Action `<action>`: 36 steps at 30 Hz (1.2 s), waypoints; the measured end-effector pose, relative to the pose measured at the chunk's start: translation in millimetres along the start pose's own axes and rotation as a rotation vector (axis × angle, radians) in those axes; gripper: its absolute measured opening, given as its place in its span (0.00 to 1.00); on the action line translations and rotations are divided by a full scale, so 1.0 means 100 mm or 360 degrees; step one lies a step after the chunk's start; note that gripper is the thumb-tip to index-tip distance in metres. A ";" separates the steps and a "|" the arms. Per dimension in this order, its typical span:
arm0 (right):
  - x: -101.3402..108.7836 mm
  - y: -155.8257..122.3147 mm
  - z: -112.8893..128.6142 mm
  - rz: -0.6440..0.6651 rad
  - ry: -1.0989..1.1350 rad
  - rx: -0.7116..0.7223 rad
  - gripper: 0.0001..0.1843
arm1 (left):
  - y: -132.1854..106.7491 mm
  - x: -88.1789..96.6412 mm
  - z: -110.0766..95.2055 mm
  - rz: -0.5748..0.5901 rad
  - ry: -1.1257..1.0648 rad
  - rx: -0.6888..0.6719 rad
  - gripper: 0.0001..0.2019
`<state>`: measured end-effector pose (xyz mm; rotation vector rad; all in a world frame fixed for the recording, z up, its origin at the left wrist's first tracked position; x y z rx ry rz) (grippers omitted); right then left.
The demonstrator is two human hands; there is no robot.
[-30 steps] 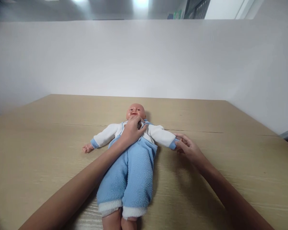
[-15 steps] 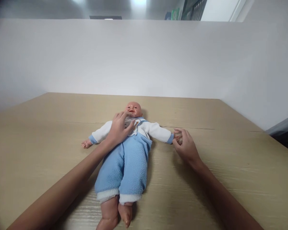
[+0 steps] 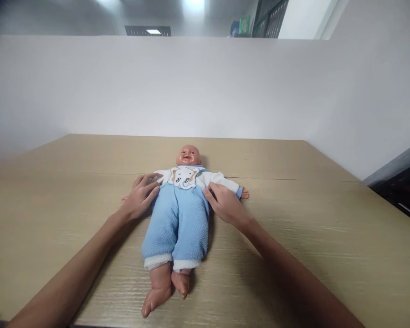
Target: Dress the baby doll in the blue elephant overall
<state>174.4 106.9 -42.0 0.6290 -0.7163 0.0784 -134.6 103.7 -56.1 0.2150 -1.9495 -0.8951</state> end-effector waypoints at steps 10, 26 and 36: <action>-0.36 0.14 -0.55 -0.0284 0.1003 -0.0604 0.24 | 0.05 0.09 0.08 0.0094 -0.0357 0.0230 0.21; 0.08 -0.17 -0.39 -0.0537 0.0081 -0.0069 0.12 | -0.05 -0.11 0.10 -0.0275 0.0209 0.0273 0.10; 0.56 -0.30 -1.04 -0.0392 -0.0776 0.0135 0.32 | 0.39 0.02 -0.52 -0.0500 -0.0264 0.0276 0.09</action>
Point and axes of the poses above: each hand's wrist, its own y-axis towards the middle knuckle, its own x-axis out of the back of the hand, z = x × y, the point moved 6 cm from there along y, towards the middle knuckle, and after that the axes turned 14 degrees about -z, right-handed, at the moved point
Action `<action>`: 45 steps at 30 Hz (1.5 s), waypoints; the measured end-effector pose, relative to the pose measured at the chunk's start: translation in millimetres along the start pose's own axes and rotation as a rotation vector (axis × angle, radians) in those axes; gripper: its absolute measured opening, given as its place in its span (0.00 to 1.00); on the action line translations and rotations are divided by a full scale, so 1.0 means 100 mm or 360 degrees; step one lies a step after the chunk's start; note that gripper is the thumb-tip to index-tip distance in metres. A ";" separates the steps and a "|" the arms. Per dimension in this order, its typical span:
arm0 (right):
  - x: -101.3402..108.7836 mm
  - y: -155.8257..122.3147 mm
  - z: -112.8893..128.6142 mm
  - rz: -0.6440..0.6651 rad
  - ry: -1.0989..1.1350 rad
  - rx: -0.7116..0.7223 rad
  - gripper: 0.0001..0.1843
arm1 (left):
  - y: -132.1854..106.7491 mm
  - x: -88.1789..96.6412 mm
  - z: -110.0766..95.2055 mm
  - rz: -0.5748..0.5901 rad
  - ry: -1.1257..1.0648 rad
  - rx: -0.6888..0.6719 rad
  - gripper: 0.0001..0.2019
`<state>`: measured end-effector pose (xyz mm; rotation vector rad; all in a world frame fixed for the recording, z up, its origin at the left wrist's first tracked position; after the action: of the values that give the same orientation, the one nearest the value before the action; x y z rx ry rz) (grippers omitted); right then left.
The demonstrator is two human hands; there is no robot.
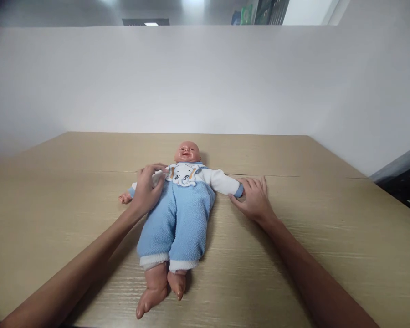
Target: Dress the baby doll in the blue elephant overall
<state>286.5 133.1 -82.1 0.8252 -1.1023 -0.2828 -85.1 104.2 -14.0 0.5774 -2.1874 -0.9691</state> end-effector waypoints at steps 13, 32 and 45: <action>0.07 0.04 0.21 -0.0055 0.1213 -0.0900 0.29 | 0.25 -1.45 -0.70 0.1006 0.0085 -0.0664 0.31; -0.22 0.04 1.00 0.0432 0.0951 -0.0255 0.20 | 0.38 -0.91 -0.18 0.0329 -0.0878 0.0218 0.21; -0.88 0.55 1.75 0.0343 0.2440 -0.1587 0.17 | 0.39 -0.62 0.58 -0.0347 -0.1565 0.1197 0.24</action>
<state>83.6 143.2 -67.3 -0.1215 0.4428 0.0512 -89.4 194.8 -37.4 0.7827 -3.4832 -0.5237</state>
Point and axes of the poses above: each hand's wrist, its own y-axis towards the middle knuckle, its own x-axis out of the back of the hand, z = x × y, the point moved 6 cm from there along y, towards the middle knuckle, and after that the axes turned 14 degrees about -z, right-handed, at the moved point
